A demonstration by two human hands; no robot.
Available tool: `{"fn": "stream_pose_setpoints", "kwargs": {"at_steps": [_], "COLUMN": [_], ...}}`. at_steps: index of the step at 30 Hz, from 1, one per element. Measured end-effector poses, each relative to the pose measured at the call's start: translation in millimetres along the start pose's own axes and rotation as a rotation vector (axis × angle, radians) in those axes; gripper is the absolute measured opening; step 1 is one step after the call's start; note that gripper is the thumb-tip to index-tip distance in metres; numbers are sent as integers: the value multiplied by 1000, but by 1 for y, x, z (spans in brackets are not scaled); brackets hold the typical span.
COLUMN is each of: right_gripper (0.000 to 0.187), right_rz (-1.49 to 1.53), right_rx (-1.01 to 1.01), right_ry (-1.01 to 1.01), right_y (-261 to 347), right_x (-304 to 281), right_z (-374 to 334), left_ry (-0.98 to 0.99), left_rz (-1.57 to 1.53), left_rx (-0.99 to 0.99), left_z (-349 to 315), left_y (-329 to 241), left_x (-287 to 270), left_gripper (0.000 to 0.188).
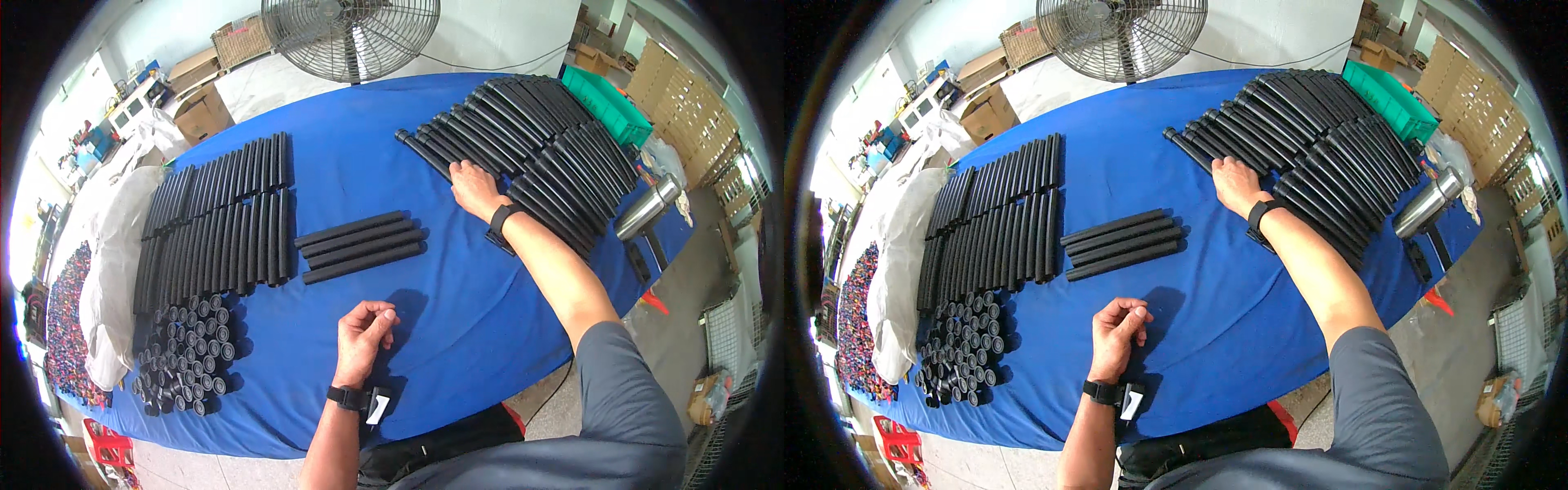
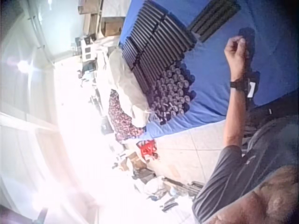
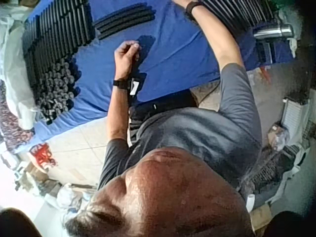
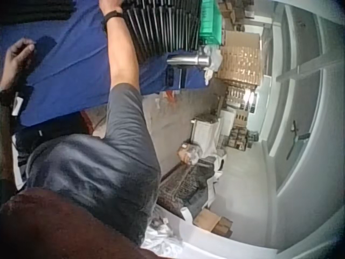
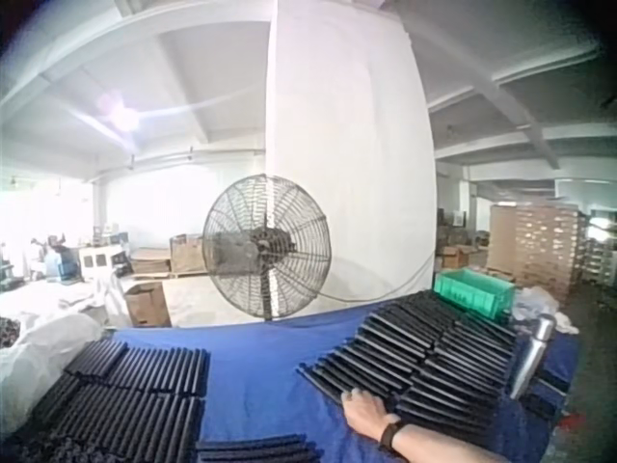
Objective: The person repeatedly picks up a black cylindrical pipe and a smaller black cap from a blue-covered table, inserts the cap into the pipe's end, and places the assembled unit back on the table. The person handles the items one at a time, repeating the same insertion and placement sequence throughout the clip.
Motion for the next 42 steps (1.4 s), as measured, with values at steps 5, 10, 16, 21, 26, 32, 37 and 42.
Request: {"fn": "stream_pose_setpoints", "kwargs": {"at_steps": [5,10,16,21,26,32,37,42], "right_gripper": [25,36,45,46,46,48,47,33], "right_rz": [8,23,59,77,77,63,75,213], "right_rx": [43,80,65,86,61,23,18,-202], "right_ry": [15,34,55,60,36,-2,-35,-284], "right_y": [-8,-17,-17,-17,-19,-15,-19,51], "right_x": [3,2,-5,-7,-5,-5,-11,-65], "right_z": [5,3,0,-4,-3,-1,-4,-40], "left_ry": [-2,5,5,8,11,-26,10,12], "left_rz": [-11,-12,-17,-10,-4,35,12,33], "left_rx": [1,4,14,15,17,-21,1,-21], "left_z": [-1,0,0,-1,0,-1,1,-1], "left_y": [0,2,0,-1,-2,-1,-3,-1], "left_x": [-2,-2,-2,-2,1,-2,2,-2], "left_gripper": [17,16,15,15,15,15,14,18]}}
Point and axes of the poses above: each hand's wrist, its own z-axis towards the middle knuckle, its own x-axis out of the palm, y = z × x, the point moved 9 cm from there along z, towards the middle knuckle, and after that the axes turned 1 degree about -y, right-handed, at the moved point
